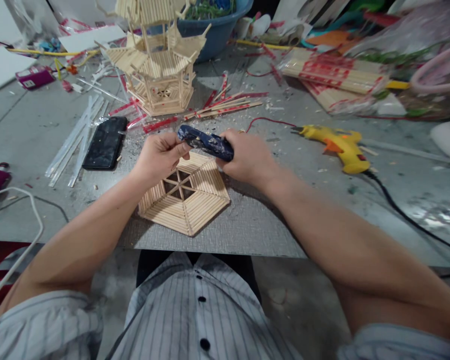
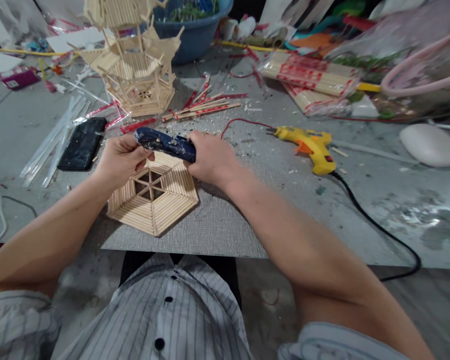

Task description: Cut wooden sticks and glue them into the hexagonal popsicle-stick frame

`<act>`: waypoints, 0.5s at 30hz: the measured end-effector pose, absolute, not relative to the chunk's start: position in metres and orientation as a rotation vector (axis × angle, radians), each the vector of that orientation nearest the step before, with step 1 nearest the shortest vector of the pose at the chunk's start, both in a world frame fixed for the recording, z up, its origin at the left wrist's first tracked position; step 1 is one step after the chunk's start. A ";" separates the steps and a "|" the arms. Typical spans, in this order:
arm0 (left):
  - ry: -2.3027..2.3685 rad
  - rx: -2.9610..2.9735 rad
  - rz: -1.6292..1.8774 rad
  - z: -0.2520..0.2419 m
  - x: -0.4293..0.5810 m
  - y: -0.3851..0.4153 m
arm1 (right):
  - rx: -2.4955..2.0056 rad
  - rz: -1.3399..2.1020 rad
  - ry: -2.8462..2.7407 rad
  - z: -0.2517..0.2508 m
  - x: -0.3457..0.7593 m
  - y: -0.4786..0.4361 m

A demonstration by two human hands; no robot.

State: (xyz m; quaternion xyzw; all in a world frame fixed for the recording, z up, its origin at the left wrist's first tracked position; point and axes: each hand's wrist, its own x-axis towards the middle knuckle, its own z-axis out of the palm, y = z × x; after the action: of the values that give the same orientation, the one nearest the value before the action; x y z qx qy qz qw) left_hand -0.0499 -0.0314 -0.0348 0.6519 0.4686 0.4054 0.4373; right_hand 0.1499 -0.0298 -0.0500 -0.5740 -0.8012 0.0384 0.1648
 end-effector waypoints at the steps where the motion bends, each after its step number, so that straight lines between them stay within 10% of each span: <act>1: 1.170 1.619 1.003 -0.034 -0.049 -0.032 | -1.650 0.106 -2.288 -0.049 0.150 -0.030; 15: 1.130 1.544 1.056 -0.041 -0.047 -0.030 | -1.744 0.075 -2.285 -0.046 0.148 -0.032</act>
State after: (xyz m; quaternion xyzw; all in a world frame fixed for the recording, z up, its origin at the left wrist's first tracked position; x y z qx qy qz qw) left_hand -0.0473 -0.0299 -0.0408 0.6274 0.4591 0.4289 0.4600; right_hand 0.1479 -0.0315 -0.0459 -0.6010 -0.7877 0.0258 0.1327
